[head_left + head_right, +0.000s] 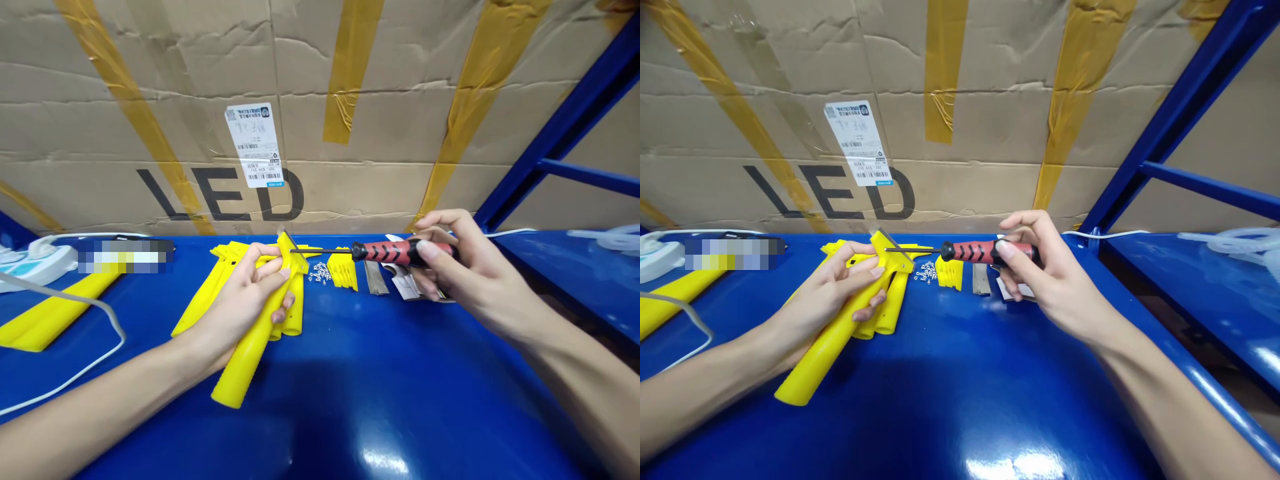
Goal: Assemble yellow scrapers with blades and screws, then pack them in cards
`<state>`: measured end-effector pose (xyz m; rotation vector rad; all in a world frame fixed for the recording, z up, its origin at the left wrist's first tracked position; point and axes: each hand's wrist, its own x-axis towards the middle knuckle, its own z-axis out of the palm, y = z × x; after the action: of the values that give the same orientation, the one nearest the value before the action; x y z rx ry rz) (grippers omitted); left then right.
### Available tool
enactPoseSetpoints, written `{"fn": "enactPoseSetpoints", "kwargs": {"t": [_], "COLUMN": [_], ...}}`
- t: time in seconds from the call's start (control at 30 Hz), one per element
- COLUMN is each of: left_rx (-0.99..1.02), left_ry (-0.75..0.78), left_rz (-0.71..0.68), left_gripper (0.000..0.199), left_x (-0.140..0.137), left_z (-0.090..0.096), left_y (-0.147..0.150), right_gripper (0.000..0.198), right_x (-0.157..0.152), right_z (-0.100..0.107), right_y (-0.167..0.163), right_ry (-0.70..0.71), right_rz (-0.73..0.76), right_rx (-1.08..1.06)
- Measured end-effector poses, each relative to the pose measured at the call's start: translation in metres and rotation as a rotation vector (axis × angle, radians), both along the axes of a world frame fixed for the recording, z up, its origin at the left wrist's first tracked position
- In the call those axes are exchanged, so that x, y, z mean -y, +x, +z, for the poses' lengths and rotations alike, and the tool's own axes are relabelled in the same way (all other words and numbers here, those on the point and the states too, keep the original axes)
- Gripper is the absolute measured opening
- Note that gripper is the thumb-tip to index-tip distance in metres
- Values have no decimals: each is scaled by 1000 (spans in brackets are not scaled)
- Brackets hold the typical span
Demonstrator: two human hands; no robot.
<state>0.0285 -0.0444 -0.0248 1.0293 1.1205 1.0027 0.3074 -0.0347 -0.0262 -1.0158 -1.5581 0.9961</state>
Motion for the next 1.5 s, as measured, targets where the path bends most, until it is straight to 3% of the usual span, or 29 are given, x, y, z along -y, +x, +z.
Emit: {"fn": "enactPoseSetpoints", "kwargs": {"t": [0.13,0.3,0.4,0.5,0.67,0.77,0.83,0.9,1.03,1.13,1.23,1.4,1.5], "left_rx": [2,30,26,19,9,-17,-29,-23,7,-7,-38,-29,-33], "left_ry": [17,10,10,18,9,4,7,19,22,20,21,12,0], "left_rz": [-16,7,-9,-8,5,-16,-20,-8,2,-16,-15,-9,-1], "left_gripper": [22,23,23,23,23,22,22,22,22,21,20,20,21], "left_x": [2,1,1,1,0,2,2,2,0,-1,0,2,4], "left_z": [0,1,0,-2,-1,-1,-1,-1,-1,-2,-3,-2,-1], "left_y": [1,0,0,0,0,1,1,1,-1,-1,0,1,2], "right_gripper": [27,39,24,28,34,25,30,28,35,26,30,33,26], "right_x": [-1,2,2,1,1,-1,-1,0,2,1,0,1,0], "right_z": [-2,1,0,-1,0,-1,-2,-2,0,-1,-3,0,0], "right_y": [-1,2,-1,-2,1,1,0,1,4,1,-1,5,4], "right_ry": [9,-33,45,29,-43,28,48,21,-22,24,10,-43,15], "right_rz": [-126,61,-55,-145,71,-58,-153,-114,113,9,-136,78,7], "right_rx": [48,-34,34,93,-27,29,89,97,25,43,100,32,32]}}
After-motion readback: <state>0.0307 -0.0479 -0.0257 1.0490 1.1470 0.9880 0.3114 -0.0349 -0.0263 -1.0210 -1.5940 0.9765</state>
